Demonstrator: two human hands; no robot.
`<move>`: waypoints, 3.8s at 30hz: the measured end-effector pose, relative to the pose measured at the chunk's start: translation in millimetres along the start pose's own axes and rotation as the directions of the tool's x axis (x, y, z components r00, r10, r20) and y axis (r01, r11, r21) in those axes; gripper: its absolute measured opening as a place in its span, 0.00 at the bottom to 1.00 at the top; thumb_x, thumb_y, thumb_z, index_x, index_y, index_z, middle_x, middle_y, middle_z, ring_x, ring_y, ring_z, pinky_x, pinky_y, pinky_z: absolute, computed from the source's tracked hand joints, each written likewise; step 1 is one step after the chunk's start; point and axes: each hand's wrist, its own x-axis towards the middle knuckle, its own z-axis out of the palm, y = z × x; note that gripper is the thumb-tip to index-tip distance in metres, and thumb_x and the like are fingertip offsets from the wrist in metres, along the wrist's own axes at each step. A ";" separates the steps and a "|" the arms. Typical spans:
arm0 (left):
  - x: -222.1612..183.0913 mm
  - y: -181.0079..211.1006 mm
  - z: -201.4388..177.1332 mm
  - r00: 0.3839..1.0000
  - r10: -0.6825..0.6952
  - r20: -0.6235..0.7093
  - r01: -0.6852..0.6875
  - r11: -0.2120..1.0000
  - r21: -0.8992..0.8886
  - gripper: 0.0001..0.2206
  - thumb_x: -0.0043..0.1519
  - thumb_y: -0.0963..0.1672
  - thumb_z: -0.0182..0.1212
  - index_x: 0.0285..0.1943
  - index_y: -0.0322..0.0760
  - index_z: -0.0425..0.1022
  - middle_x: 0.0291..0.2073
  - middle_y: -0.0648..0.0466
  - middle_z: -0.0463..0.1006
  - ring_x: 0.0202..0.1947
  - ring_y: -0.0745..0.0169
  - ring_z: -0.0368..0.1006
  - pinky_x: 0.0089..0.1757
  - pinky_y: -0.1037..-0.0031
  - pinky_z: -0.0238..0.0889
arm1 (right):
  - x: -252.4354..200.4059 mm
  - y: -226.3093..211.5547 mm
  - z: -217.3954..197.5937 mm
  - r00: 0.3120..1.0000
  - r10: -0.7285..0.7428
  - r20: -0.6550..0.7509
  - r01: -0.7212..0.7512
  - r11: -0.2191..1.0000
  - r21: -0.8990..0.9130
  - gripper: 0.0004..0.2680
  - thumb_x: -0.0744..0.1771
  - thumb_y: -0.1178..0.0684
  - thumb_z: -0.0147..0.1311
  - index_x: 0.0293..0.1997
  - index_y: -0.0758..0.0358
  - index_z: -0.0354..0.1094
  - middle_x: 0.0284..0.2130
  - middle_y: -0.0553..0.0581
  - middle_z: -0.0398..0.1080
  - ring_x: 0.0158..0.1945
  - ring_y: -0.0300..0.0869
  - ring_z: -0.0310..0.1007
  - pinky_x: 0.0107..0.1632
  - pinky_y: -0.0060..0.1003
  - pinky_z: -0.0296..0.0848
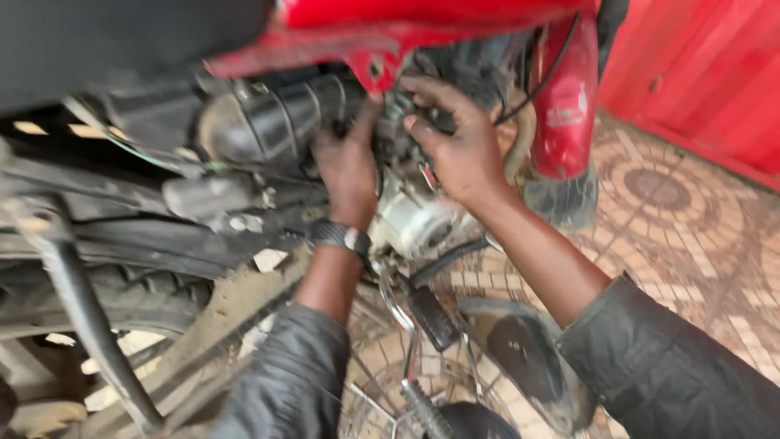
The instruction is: Reinstalling a carburetor onto a motorcycle engine, including connecting the throttle slide and tightening screws with a screwdriver.
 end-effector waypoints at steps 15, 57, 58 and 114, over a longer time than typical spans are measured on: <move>-7.6 -30.3 -3.8 0.998 0.004 0.068 0.006 0.988 -0.155 0.29 0.52 0.50 0.75 0.58 0.30 0.71 0.50 0.50 0.79 0.50 0.59 0.76 0.50 0.65 0.75 | -56.1 11.9 -43.1 0.956 0.228 0.186 -0.242 0.969 0.057 0.15 0.66 0.61 0.55 0.60 0.50 0.70 0.49 0.49 0.73 0.59 0.31 0.70 0.33 0.32 0.90; -162.1 -28.5 16.2 0.442 -0.622 0.647 -0.221 0.623 0.750 0.20 0.58 0.53 0.59 0.53 0.42 0.80 0.49 0.50 0.83 0.54 0.53 0.78 0.54 0.59 0.71 | -564.3 299.9 33.3 0.424 0.884 0.196 -0.630 0.444 -0.637 0.13 0.65 0.47 0.49 0.54 0.50 0.68 0.42 0.54 0.79 0.50 0.48 0.80 0.56 0.46 0.72; -160.0 -25.1 16.3 0.441 -0.615 0.654 -0.226 0.629 0.744 0.20 0.58 0.53 0.59 0.53 0.42 0.80 0.49 0.50 0.83 0.54 0.53 0.78 0.54 0.59 0.71 | -563.0 299.2 33.5 0.443 0.878 0.183 -0.630 0.450 -0.633 0.12 0.64 0.48 0.49 0.52 0.49 0.68 0.42 0.54 0.79 0.49 0.48 0.79 0.56 0.46 0.72; -37.8 53.8 6.7 0.937 0.234 0.261 -0.350 0.638 0.686 0.12 0.64 0.49 0.59 0.45 0.37 0.76 0.33 0.46 0.85 0.33 0.40 0.80 0.35 0.55 0.65 | -158.4 -20.9 -18.1 0.587 0.795 -0.153 -0.642 0.572 0.510 0.11 0.66 0.54 0.59 0.54 0.60 0.75 0.26 0.59 0.60 0.21 0.44 0.53 0.27 0.39 0.56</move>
